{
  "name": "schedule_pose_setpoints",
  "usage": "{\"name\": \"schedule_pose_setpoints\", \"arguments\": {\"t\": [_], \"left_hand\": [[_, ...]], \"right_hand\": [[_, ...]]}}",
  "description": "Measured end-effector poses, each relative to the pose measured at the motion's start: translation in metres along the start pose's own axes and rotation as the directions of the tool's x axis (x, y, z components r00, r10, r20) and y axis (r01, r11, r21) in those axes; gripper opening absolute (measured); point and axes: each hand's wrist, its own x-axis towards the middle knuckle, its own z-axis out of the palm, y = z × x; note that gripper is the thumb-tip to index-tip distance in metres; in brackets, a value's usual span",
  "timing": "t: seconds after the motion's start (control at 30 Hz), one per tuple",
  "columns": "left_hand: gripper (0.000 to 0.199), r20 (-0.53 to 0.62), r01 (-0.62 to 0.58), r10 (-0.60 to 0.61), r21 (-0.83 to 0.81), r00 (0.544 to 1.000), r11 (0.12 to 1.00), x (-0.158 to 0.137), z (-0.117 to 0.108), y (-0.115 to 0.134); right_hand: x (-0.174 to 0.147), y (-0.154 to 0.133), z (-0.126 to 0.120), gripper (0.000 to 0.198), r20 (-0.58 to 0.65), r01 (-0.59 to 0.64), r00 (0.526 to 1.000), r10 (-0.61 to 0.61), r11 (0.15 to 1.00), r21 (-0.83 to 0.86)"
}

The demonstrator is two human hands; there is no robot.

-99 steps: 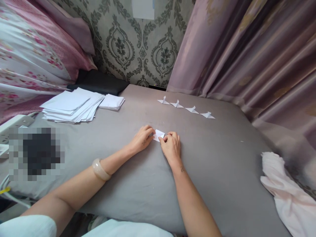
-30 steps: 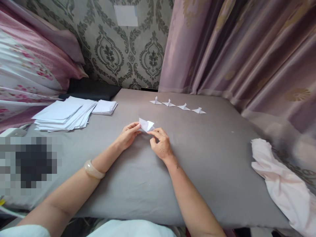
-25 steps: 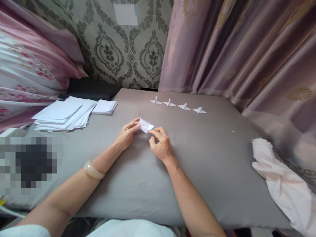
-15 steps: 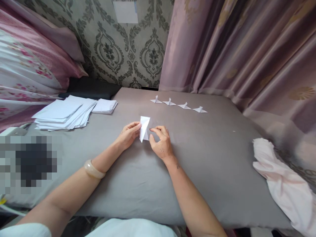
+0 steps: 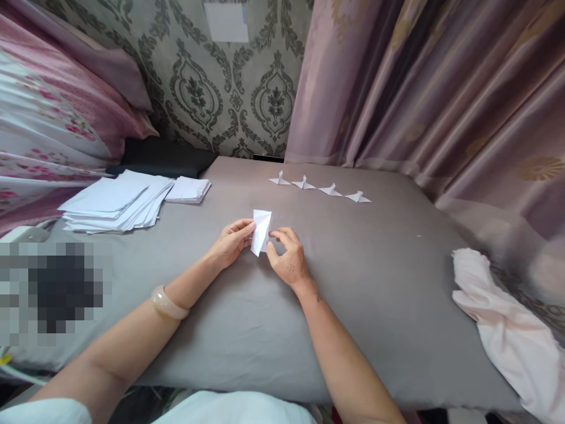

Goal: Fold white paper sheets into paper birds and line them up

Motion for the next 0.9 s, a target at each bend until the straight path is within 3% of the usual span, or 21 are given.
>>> {"name": "schedule_pose_setpoints", "arguments": {"t": [0.33, 0.53, 0.67, 0.8, 0.9], "left_hand": [[0.037, 0.257, -0.069, 0.001, 0.254, 0.966, 0.965, -0.012, 0.01, -0.007], [0.048, 0.252, 0.039, -0.072, 0.133, 0.965, 0.99, -0.015, 0.013, -0.001], [0.045, 0.253, 0.044, -0.083, 0.156, 0.964, 0.987, -0.016, 0.012, -0.001], [0.043, 0.125, 0.045, -0.059, 0.112, 0.99, 0.993, -0.009, 0.007, -0.008], [0.042, 0.047, 0.042, -0.046, 0.095, 0.998, 0.995, -0.002, 0.0, -0.01]], "right_hand": [[0.001, 0.002, 0.001, 0.018, -0.022, -0.145, 0.989, 0.145, 0.989, 0.002], [-0.001, 0.007, 0.002, 0.025, -0.08, -0.295, 0.954, 0.288, 0.951, -0.092], [0.0, 0.005, 0.001, 0.028, -0.074, -0.356, 0.933, 0.352, 0.932, -0.068], [0.002, 0.009, 0.001, 0.03, -0.006, -0.404, 0.913, 0.408, 0.906, 0.122], [0.003, 0.015, 0.001, 0.037, 0.058, -0.436, 0.895, 0.443, 0.838, 0.327]]}}
